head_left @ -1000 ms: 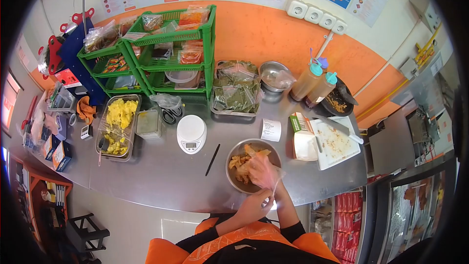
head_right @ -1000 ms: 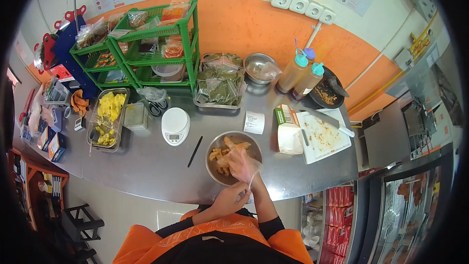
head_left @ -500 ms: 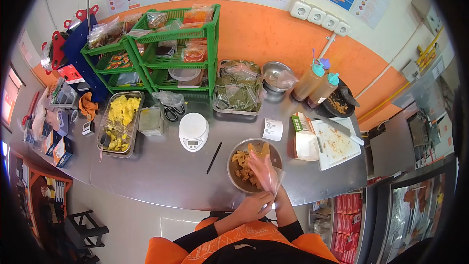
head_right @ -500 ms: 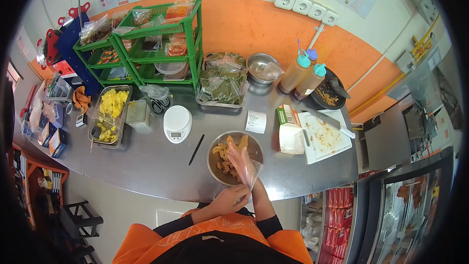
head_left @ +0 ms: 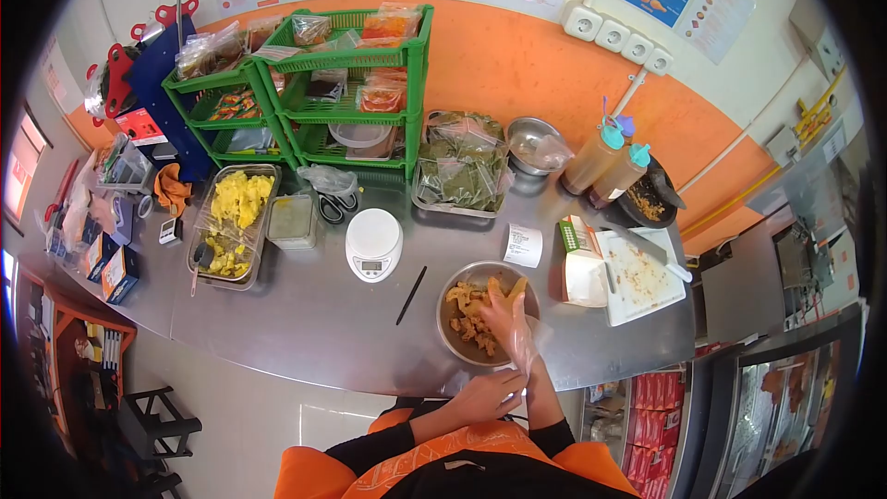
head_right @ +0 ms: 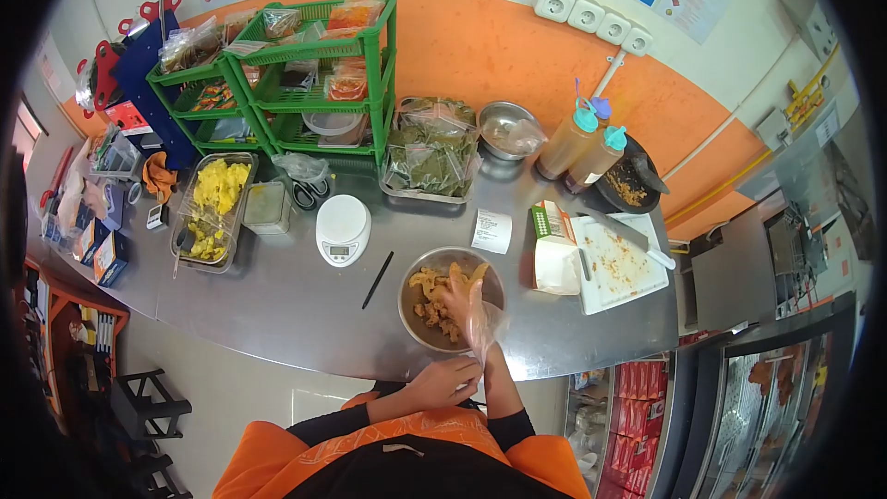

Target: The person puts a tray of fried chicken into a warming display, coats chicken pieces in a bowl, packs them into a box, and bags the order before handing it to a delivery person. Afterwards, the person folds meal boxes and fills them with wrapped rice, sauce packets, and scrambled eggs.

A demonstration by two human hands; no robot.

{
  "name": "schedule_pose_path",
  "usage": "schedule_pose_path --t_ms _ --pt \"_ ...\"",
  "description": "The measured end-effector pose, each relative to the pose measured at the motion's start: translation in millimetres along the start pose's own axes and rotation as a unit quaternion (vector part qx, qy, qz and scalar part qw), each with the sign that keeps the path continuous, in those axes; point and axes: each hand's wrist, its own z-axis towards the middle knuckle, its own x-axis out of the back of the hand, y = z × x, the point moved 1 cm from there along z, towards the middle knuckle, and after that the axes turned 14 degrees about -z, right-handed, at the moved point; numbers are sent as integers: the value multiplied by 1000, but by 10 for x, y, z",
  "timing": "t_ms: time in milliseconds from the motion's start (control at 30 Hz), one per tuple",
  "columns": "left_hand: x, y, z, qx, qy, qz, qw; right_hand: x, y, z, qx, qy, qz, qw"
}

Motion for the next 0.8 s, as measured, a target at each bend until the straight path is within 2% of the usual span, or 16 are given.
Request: schedule_pose_path --t_ms 67,133,167,200,267,300,333,367,400,433,500,533,633,733,800 --pt "19 48 -34 9 2 -14 1000 -30 -15 -88 18 55 -47 997" --pt "157 127 -67 40 -4 -25 999 -31 -256 -218 17 54 -224 973" --pt "289 157 -90 36 88 -15 995 10 -511 -291 4 25 -371 928" --pt "415 168 -120 32 178 -5 984 36 -638 -324 -9 -5 -508 861" --pt "521 -141 -193 134 419 55 896 143 -365 -101 46 14 -597 801" --pt "548 -580 -288 170 419 84 888 172 -263 -33 73 24 -638 766" --pt "575 -908 -380 206 418 114 877 78 -291 -54 57 37 -670 739" --pt "623 -899 -374 258 395 -57 880 -100 -365 -62 42 49 -701 710" --pt "697 -842 -312 301 359 -225 854 -233 -413 -42 28 63 -732 678" --pt "736 -813 -274 335 312 -385 801 -300 -362 -13 21 85 -741 666" --pt "762 -960 -311 311 295 -344 836 -358 -155 57 6 128 -756 642" --pt "770 -981 -315 298 287 -323 851 -316 -103 127 -12 105 -750 652" --pt "790 -957 -333 281 274 -246 886 -177 -87 224 -25 129 -741 659" --pt "775 -895 -311 265 300 -282 872 -39 -296 343 -66 33 -834 546" --pt "773 -918 -329 270 296 -305 864 -85 -498 200 -19 66 -763 642"
